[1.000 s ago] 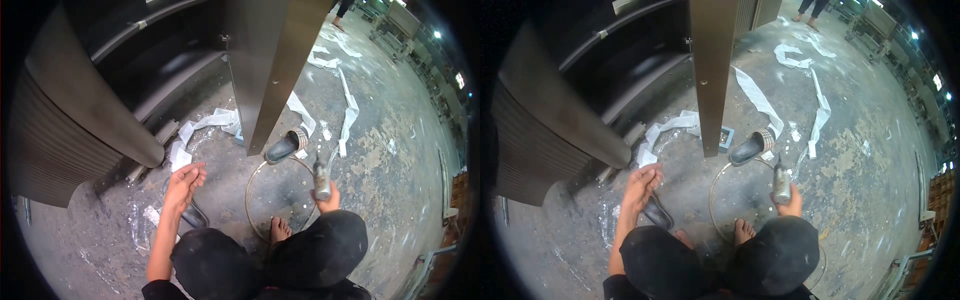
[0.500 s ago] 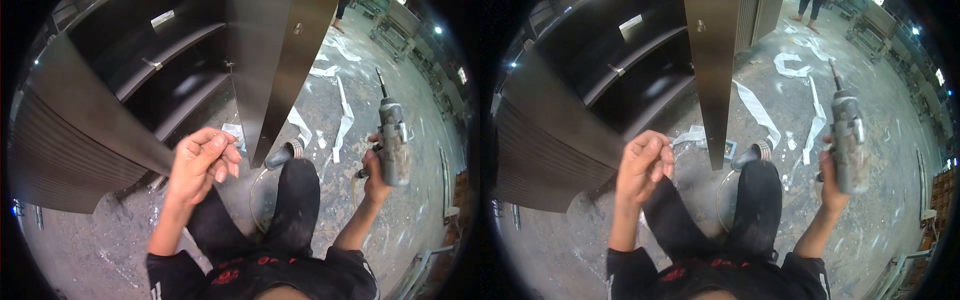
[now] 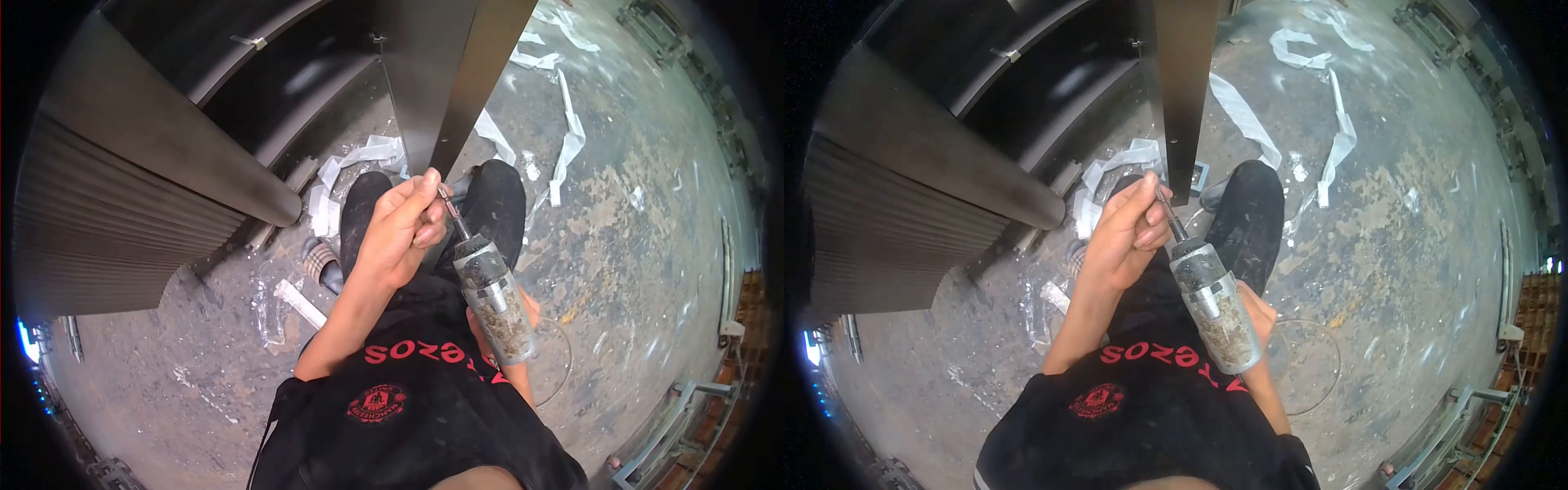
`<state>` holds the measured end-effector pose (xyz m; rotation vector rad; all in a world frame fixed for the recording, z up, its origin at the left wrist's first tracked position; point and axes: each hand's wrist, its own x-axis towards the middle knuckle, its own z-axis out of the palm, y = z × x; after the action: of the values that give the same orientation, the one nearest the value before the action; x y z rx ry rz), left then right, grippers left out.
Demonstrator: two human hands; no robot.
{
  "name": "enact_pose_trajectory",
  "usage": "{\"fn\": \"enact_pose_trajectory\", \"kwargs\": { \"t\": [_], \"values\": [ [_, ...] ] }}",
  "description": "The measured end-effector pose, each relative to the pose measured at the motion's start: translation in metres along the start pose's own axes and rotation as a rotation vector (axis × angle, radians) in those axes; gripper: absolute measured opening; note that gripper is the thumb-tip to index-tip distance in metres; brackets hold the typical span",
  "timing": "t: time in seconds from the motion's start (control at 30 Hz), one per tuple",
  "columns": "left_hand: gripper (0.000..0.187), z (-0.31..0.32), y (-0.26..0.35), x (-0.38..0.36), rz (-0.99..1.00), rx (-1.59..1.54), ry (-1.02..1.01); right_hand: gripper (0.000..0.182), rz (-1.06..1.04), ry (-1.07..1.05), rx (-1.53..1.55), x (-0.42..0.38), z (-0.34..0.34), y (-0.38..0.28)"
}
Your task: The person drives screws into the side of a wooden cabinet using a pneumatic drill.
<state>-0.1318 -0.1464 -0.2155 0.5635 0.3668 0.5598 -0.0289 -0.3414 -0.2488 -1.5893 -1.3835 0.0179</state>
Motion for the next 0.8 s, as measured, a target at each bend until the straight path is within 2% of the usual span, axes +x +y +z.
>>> {"fn": "enact_pose_trajectory", "kwargs": {
  "t": [0.13,0.2,0.33,0.47,0.6,0.8],
  "values": [
    [0.030,-0.010,0.008,0.015,-0.110,-0.015,-0.048,0.024,0.041,0.081,0.014,-0.004,0.012,-0.001],
    [0.030,-0.013,0.011,0.021,-0.132,0.085,-0.101,0.025,0.029,0.147,0.011,-0.006,0.017,0.000],
    [0.030,-0.013,0.011,0.028,-0.162,0.217,-0.149,0.024,0.034,0.141,-0.019,-0.009,0.016,0.000],
    [0.031,0.006,-0.007,0.020,0.051,0.283,-0.033,0.023,0.046,0.166,-0.088,-0.009,0.021,0.009],
    [0.034,0.008,-0.005,0.015,0.025,0.272,-0.079,0.024,0.005,0.169,-0.142,-0.007,0.024,0.015],
    [0.034,0.008,-0.006,0.017,-0.058,0.090,-0.140,0.025,-0.040,0.208,-0.126,-0.003,0.026,0.020]
  ]
}}
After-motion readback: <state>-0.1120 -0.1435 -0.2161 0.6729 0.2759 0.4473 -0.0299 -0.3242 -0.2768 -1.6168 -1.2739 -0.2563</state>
